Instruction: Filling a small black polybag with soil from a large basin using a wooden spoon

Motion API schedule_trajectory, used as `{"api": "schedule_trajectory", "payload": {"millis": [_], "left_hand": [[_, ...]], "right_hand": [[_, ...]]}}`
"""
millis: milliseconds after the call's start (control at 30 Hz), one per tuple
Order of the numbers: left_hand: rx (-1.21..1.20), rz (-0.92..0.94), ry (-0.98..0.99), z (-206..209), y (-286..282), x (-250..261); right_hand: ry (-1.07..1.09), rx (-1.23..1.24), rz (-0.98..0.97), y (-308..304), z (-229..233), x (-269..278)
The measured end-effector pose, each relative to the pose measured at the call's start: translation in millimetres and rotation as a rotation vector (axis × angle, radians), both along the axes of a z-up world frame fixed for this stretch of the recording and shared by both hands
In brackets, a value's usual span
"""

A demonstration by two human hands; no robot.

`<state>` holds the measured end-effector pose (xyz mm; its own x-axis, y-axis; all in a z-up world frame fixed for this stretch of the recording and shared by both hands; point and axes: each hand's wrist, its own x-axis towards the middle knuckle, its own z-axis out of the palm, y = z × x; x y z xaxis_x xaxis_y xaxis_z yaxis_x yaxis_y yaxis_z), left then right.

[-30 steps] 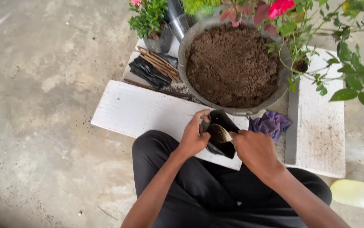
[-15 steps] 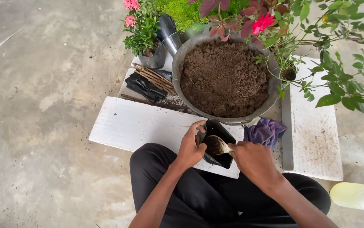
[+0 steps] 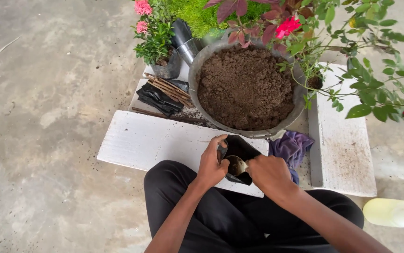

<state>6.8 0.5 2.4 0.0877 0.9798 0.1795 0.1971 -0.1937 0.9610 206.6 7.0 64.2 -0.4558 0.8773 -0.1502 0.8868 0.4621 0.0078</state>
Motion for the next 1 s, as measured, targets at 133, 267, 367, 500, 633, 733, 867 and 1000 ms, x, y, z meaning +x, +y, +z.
{"api": "schedule_trajectory", "payload": {"millis": [133, 267, 367, 500, 633, 733, 867, 1000], "left_hand": [[-0.009, 0.013, 0.005, 0, -2, -1], [-0.037, 0.042, 0.008, -2, -1, -1], [-0.025, 0.029, 0.015, 2, -3, 4], [-0.047, 0.062, 0.054, 2, -1, -3], [-0.019, 0.053, 0.041, 3, -1, -1], [-0.043, 0.063, 0.049, 2, 0, -2], [-0.044, 0.053, 0.055, 2, -1, -2], [-0.048, 0.048, 0.067, 1, 0, -3]], "right_hand": [[-0.014, 0.007, 0.016, -1, 36, -9], [-0.045, 0.023, 0.011, 5, 20, -3], [-0.055, 0.016, -0.011, 3, 29, -1], [-0.047, -0.02, -0.004, 6, 12, -2], [0.003, 0.048, 0.003, 7, 19, 2], [0.106, -0.004, -0.052, 5, 20, 5], [0.038, 0.095, -0.004, 2, 4, 14], [0.015, 0.11, 0.004, 6, -18, 21]]}}
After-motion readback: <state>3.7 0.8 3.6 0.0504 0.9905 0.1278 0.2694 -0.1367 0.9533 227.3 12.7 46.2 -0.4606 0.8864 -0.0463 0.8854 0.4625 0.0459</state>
